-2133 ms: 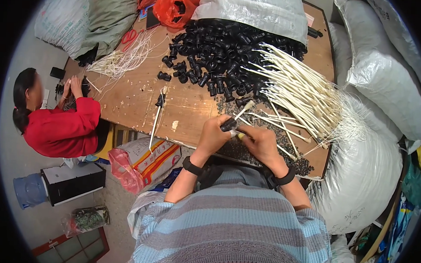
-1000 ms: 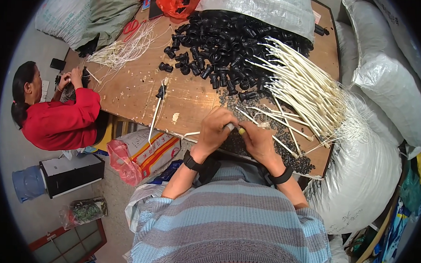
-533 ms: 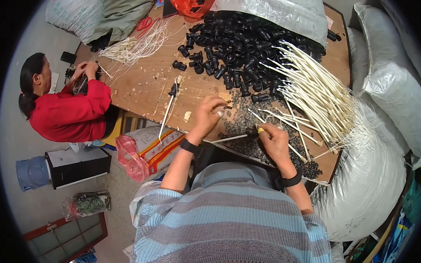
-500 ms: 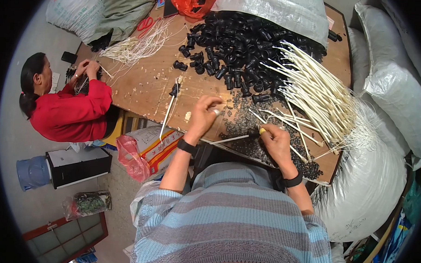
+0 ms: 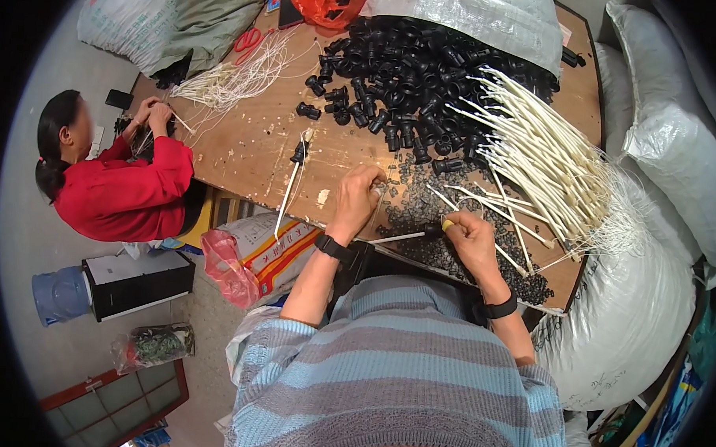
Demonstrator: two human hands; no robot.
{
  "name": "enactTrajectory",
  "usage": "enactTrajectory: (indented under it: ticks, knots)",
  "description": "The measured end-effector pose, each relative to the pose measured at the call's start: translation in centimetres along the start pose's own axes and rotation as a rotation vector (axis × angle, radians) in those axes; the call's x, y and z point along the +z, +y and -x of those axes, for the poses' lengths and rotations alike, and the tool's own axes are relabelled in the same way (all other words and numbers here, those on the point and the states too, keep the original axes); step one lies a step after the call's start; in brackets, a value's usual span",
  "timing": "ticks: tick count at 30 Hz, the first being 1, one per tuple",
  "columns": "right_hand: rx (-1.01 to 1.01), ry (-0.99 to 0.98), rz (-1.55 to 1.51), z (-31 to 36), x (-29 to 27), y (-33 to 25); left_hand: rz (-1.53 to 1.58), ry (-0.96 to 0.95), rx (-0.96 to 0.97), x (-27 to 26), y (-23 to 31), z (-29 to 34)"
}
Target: The person picks up a black plastic part and a white cord, threads the cord through the part, and then slides a small yellow ring onto the cord. They repeat this assembly process, placing the finished units on the table.
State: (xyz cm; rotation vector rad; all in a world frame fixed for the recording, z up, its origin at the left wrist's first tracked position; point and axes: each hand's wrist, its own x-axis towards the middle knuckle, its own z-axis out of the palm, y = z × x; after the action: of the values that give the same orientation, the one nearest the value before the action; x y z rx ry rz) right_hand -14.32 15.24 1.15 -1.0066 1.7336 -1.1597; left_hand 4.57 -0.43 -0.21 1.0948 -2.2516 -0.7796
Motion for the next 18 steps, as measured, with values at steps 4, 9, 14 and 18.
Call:
enactTrajectory:
  ticks: [4,9,14,18]
  knots:
    - [0.071,0.046,-0.050,-0.1,-0.2,0.4,0.158,-0.001,-0.162,0.5,1.4,0.2]
    - [-0.043,0.199,-0.005,-0.6,0.7,0.8,0.523,-0.147,-0.046,2.7,5.8,1.4]
    - [-0.303,0.351,0.322,-0.4,1.3,-0.2,0.902,-0.175,-0.315,4.0,8.2,1.6]
    - [-0.470,0.367,0.616,0.0,1.8,-0.1,0.746,-0.116,-0.261,4.6,7.6,1.7]
